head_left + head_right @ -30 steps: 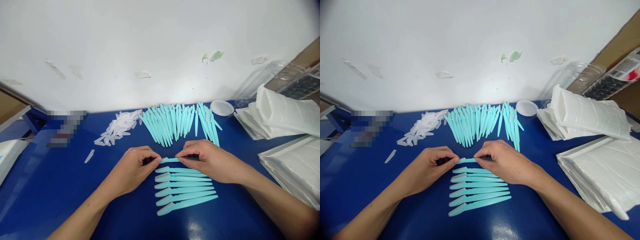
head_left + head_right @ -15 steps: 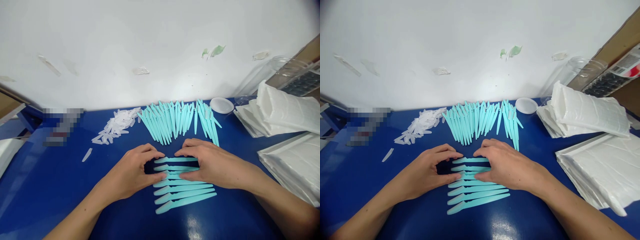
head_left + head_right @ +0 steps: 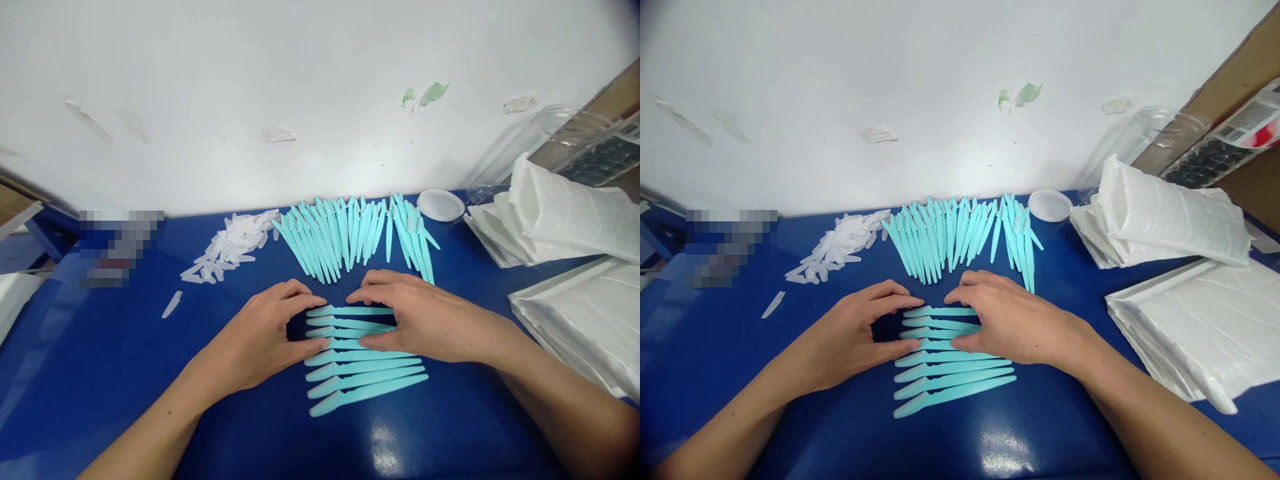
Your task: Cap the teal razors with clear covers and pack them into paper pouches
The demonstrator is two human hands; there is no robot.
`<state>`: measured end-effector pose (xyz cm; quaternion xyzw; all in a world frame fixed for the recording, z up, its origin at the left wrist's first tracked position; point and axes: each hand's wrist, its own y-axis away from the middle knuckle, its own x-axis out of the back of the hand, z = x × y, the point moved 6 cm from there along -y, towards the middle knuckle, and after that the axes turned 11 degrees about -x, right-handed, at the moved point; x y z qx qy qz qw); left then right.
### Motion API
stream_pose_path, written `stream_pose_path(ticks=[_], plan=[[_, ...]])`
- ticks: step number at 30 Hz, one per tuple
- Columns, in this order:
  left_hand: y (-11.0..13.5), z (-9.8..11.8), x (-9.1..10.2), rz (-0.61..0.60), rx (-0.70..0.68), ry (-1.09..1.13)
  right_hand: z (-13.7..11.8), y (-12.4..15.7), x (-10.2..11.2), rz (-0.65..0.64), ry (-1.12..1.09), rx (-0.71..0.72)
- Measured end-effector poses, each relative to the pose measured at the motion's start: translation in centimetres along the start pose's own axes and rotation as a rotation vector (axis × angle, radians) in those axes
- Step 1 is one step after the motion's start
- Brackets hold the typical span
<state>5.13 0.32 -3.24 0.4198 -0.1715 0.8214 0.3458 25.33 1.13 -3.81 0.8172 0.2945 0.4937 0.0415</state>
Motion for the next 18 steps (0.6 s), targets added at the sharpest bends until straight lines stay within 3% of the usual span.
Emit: stream_pose_path(ticks=[12,18], plan=[[-0.6,1.0,-0.4,0.01,-0.152,-0.037,-0.2,0.1,0.7,-0.024,0.007,0.067],[-0.4,1.1,-0.4,-0.026,-0.128,-0.024,-0.9,0.5,0.6,-0.076,-0.02,0.067]])
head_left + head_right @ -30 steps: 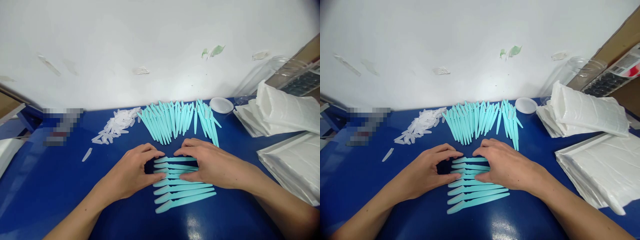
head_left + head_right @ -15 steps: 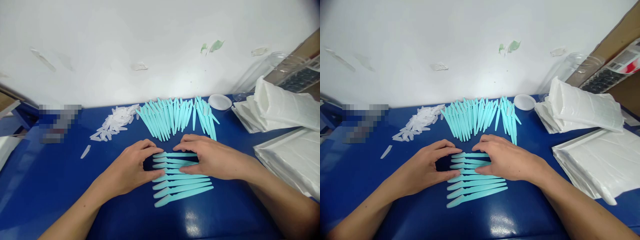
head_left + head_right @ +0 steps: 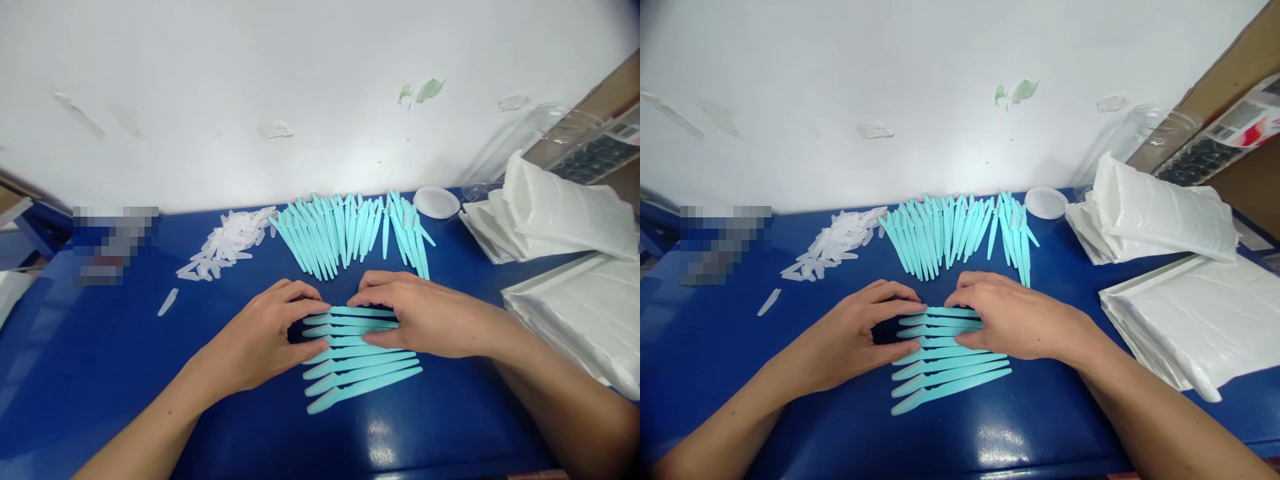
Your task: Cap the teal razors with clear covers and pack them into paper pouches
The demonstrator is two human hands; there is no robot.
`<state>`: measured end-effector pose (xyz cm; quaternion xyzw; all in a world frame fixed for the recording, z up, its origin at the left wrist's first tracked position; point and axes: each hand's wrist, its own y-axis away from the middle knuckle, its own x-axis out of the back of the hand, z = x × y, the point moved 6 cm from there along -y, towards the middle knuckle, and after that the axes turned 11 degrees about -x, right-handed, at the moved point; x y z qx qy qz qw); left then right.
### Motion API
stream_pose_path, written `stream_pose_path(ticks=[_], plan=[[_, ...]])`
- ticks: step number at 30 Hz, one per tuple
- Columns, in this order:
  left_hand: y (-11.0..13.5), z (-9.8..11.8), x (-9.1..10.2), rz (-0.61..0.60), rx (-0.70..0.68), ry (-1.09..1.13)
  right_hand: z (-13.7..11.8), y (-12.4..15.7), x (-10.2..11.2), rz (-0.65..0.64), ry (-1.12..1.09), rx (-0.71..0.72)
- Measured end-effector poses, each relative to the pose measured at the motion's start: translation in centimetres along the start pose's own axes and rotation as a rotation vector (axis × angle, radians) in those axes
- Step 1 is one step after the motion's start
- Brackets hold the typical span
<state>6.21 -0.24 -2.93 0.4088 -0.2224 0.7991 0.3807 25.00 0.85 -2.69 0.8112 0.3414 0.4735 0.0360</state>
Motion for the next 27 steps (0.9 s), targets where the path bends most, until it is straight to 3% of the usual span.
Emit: stream_pose_path(ticks=[5,7,9,13,16,20,27], plan=[[0.3,0.1,0.3,-0.023,0.025,0.071,-0.3,0.7,0.0,-0.066,0.005,0.01],[0.4,-0.2,1.1,0.035,0.031,0.09,-0.3,0.6,0.4,-0.048,-0.013,0.019],[0.6,-0.9,2.5,0.162,0.052,0.059,-0.1,-0.1,1.5,0.066,-0.048,-0.024],[1.8,-3.7,5.9,0.448,0.171,-0.145,0.6,-3.3,4.9,0.414,-0.011,-0.237],[2.9,-5.8,7.4,0.528,0.266,-0.331,0.8,-6.7,6.4,0.517,0.118,-0.35],[4.0,-7.7,8.3,0.499,0.327,-0.491,1.1,-9.8,7.1,0.525,0.145,-0.401],[4.0,-8.7,7.2,0.271,0.303,-0.576,1.8,-10.5,7.3,0.431,0.121,-0.469]])
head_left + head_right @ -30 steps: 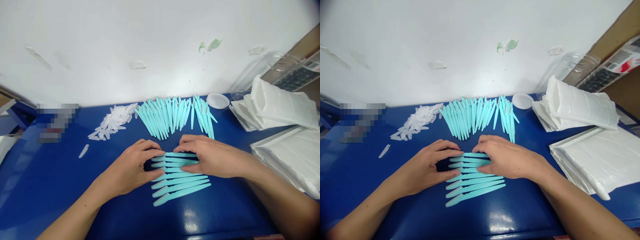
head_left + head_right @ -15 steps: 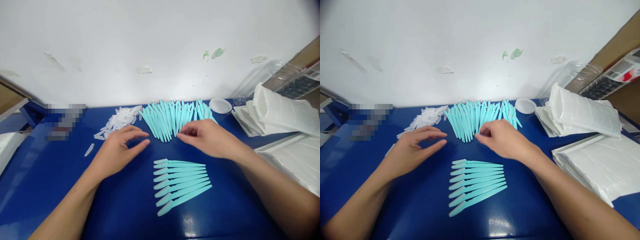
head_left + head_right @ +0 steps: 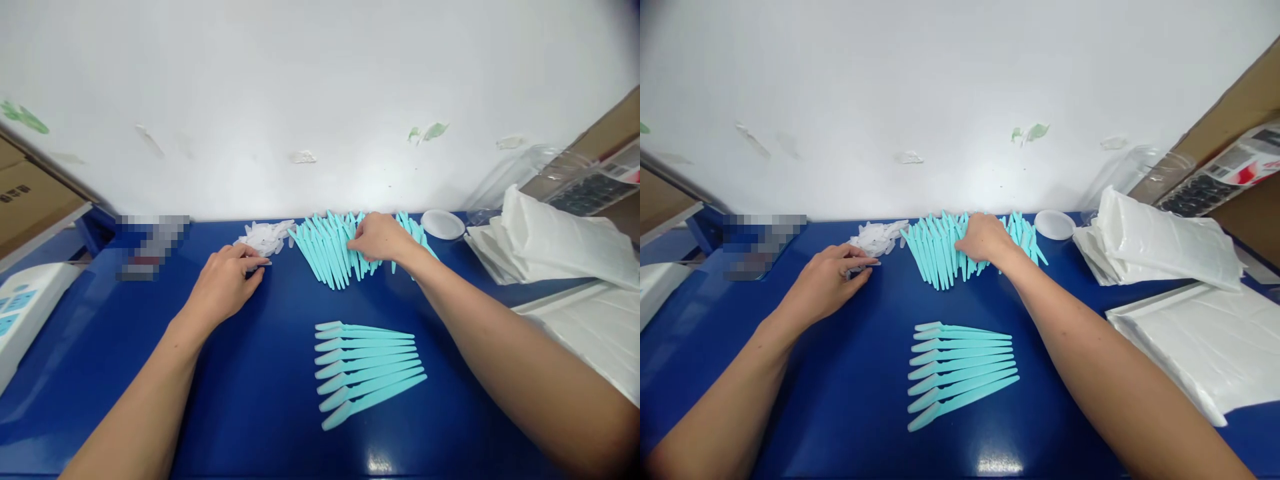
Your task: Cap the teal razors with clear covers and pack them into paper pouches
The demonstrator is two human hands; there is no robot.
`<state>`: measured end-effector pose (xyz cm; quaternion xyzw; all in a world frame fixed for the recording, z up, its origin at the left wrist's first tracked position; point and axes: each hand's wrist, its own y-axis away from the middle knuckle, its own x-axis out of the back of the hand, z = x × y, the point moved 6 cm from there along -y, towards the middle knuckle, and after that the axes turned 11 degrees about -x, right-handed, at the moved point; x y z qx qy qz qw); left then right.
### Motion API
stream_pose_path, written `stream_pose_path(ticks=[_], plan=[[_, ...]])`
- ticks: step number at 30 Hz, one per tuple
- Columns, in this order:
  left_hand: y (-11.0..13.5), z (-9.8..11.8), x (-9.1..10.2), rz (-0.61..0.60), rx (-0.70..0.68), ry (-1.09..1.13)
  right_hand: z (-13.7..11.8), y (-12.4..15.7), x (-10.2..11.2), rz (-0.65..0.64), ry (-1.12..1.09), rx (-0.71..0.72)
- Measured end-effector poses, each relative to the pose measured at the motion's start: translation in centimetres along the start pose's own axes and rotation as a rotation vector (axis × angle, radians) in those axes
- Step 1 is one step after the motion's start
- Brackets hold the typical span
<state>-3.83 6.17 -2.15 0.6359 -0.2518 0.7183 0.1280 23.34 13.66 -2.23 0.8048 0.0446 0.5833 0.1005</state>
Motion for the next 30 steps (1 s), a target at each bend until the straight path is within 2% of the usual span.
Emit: stream_pose_path(ticks=[6,10,13,16,18,24,27,30], plan=[[-0.2,0.9,-0.2,0.006,-0.101,-0.05,0.8,-0.3,1.0,0.103,-0.006,-0.011],[-0.1,0.9,-0.1,-0.03,-0.094,-0.041,2.1,2.2,2.7,0.112,-0.046,0.044],[-0.1,1.1,0.0,-0.057,-0.101,-0.053,3.2,5.4,2.7,-0.018,-0.148,0.137],[-0.2,1.8,-0.2,-0.08,-0.13,-0.069,3.8,8.6,0.8,-0.336,-0.435,0.223],[-0.1,2.1,-0.3,-0.087,-0.135,-0.047,3.9,9.9,-0.4,-0.439,-0.498,0.249],[0.4,1.4,-0.4,-0.118,-0.03,0.064,3.8,10.4,-2.0,-0.446,-0.504,0.257],[0.2,2.1,-0.3,-0.095,-0.028,0.129,4.0,10.2,-2.2,-0.461,-0.54,0.254],[0.0,3.5,-0.5,-0.089,0.029,0.437,4.2,10.2,-2.4,-0.472,-0.501,0.257]])
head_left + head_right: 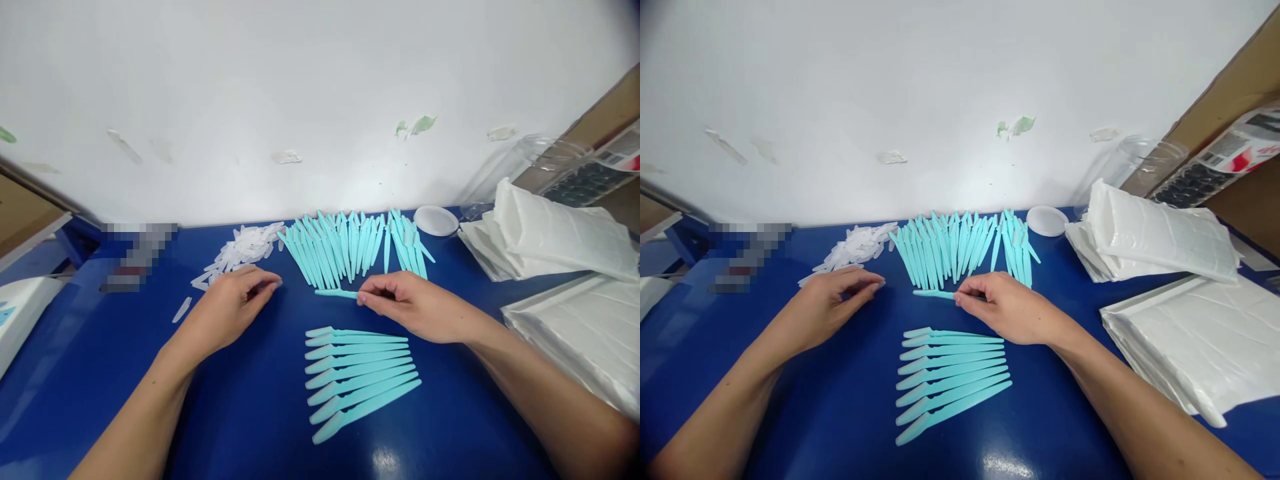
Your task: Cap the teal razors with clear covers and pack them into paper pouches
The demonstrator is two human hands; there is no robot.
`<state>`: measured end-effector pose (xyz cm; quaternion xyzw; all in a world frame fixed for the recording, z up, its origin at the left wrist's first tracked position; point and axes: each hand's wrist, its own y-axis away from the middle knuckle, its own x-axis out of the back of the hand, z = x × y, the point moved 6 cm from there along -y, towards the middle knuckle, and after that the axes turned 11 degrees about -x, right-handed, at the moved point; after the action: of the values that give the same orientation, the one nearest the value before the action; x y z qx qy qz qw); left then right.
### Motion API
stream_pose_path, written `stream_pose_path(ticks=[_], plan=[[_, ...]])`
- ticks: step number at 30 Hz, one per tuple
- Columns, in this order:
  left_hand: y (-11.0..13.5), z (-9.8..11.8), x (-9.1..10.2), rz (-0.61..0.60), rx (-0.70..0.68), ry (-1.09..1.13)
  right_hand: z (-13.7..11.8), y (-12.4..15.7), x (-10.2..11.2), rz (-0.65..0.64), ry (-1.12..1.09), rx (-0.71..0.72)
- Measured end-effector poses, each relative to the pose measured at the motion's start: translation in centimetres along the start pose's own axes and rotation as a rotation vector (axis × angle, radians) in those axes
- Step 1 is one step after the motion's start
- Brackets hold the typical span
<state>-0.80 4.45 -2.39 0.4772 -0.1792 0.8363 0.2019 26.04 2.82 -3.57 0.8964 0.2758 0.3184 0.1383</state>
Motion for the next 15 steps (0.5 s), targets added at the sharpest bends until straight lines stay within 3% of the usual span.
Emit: stream_pose_path(ticks=[5,15], plan=[[-0.1,1.3,-2.4,-0.104,0.176,0.613,-0.3,-0.1,-0.7,-0.074,0.02,0.004],[0.3,1.6,-3.6,-0.099,0.296,0.897,-0.1,-0.3,-0.7,-0.076,-0.006,-0.037]])
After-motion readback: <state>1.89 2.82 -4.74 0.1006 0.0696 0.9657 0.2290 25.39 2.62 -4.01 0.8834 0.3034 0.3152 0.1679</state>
